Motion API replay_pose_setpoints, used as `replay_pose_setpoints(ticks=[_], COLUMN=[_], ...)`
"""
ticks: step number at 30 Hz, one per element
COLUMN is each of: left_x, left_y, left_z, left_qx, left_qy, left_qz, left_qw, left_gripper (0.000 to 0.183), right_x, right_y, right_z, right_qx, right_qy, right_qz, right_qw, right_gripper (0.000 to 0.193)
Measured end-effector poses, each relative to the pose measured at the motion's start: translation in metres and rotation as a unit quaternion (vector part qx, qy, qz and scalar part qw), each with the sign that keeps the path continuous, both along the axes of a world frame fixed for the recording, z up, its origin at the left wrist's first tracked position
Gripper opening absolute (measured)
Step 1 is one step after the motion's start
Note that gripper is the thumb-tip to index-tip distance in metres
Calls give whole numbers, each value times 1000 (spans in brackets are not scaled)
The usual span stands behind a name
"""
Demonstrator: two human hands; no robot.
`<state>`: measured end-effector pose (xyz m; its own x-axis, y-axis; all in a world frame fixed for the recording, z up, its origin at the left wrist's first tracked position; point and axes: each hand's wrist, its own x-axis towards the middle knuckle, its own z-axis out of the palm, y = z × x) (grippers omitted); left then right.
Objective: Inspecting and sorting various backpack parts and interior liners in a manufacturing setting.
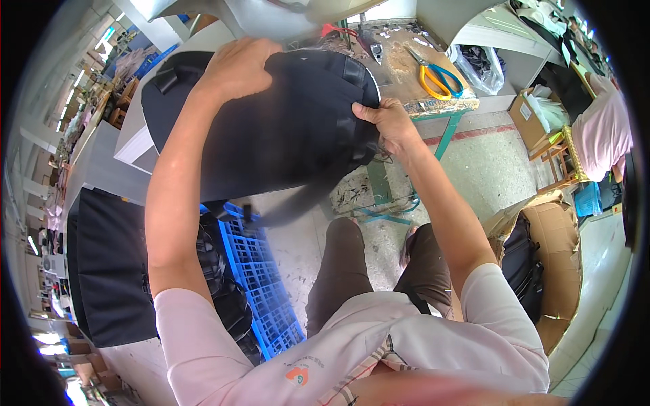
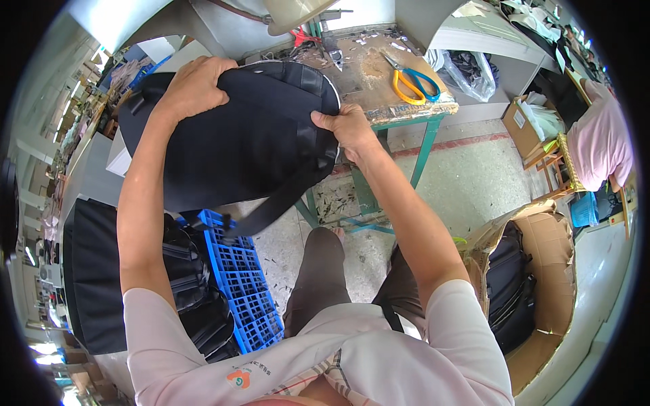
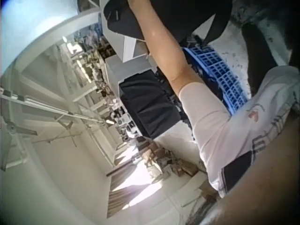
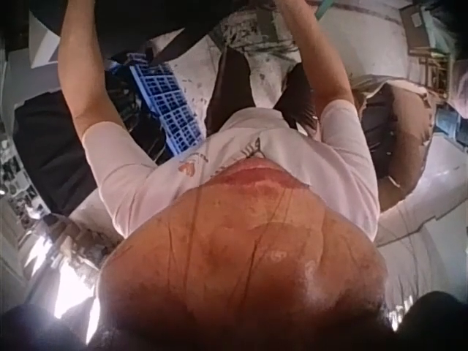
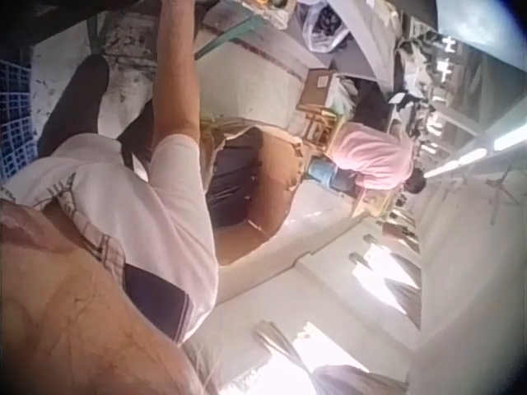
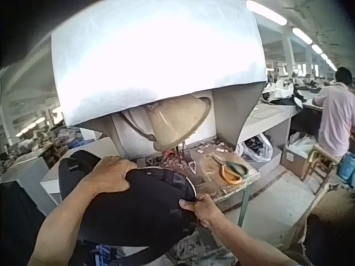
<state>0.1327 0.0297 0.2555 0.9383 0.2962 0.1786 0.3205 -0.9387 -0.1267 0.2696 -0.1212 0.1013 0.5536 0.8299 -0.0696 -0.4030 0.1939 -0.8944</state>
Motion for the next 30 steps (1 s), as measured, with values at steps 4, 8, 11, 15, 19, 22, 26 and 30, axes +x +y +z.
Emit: replay_pose_setpoints(ticks=[4, 8, 11, 15, 19, 22, 26, 30], left_x=[16, 28, 34, 42, 49, 41, -18, -120], left_y=[0, 0, -1, -4, -7, -8, -14, -31], left_z=[-1, 1, 1, 1, -4, -10, -27, -69], left_qx=[81, 96, 112, 116, 111, 105, -13, -199], left_qy=[-50, -29, -44, -39, -18, -31, -3, -106], left_qz=[-39, -30, -40, -38, -37, -66, -82, -17], left_qw=[995, 995, 992, 992, 993, 992, 997, 974], left_gripper=[31, 40, 40, 39, 40, 37, 28, 45], right_x=[9, 17, 25, 30, 26, 17, 1, -43], right_y=[10, 17, 20, 18, 9, -8, -23, -13], right_z=[-10, -16, -21, -28, -28, -25, -18, 1], right_qx=[0, 0, -32, -24, -42, -20, -73, -70], right_qy=[53, 88, 50, 75, 92, 120, 34, -597], right_qz=[-18, -29, -31, -26, -22, -18, 28, -138], right_qw=[998, 996, 998, 997, 995, 992, 996, 787], right_gripper=[19, 23, 24, 25, 26, 23, 23, 43])
